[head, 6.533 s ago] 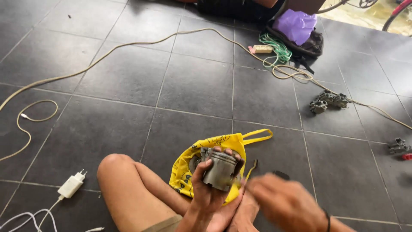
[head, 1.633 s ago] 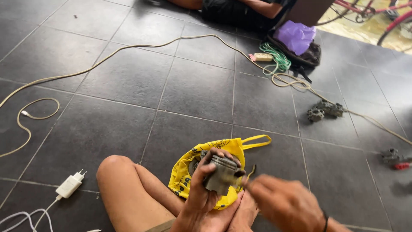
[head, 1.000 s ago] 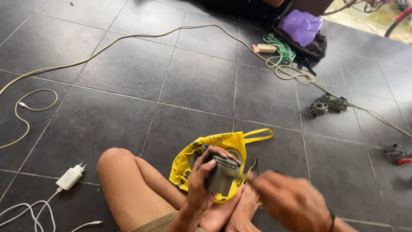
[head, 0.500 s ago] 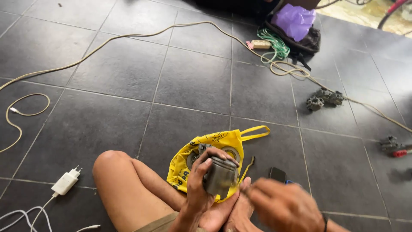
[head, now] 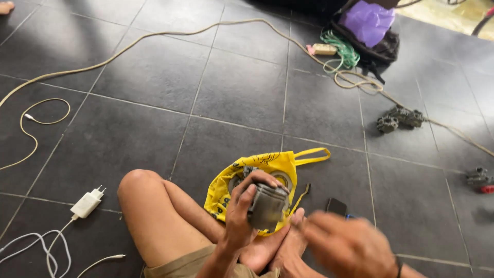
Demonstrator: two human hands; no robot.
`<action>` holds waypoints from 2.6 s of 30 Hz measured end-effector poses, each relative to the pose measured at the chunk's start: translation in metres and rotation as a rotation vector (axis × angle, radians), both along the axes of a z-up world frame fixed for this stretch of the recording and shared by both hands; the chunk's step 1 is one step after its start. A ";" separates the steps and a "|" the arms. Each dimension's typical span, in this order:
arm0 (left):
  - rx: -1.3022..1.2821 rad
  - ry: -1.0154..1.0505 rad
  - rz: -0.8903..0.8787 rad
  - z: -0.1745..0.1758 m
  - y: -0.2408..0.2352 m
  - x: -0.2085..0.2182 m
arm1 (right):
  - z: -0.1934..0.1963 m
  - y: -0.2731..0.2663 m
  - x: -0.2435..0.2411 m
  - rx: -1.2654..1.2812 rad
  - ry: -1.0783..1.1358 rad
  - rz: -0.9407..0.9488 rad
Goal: The person sits on the floor and uses a small brush to clean a cylindrical metal part, scrubbing its surface and grooves. They rotate the part to access different areas and continue scrubbing with the brush.
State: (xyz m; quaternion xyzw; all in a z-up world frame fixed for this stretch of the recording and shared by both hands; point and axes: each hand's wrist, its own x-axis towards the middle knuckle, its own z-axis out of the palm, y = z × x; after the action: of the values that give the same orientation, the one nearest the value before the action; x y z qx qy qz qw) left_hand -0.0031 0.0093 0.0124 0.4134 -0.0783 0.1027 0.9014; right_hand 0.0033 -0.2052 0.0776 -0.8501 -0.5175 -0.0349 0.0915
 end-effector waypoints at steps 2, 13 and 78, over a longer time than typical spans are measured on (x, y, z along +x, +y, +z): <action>-0.003 -0.002 -0.019 0.002 0.000 -0.005 | 0.007 0.004 -0.004 -0.003 -0.049 -0.054; 0.122 -0.085 0.021 -0.004 0.003 -0.004 | 0.005 0.012 -0.008 0.052 0.059 -0.020; 0.445 -0.061 0.227 -0.013 0.005 0.007 | 0.005 0.035 -0.005 -0.120 -0.045 -0.560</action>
State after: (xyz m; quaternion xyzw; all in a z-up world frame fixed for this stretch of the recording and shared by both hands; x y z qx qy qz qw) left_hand 0.0043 0.0138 -0.0006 0.6044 -0.0794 0.1961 0.7681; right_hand -0.0017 -0.1700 0.0824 -0.9628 -0.2655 -0.0470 0.0163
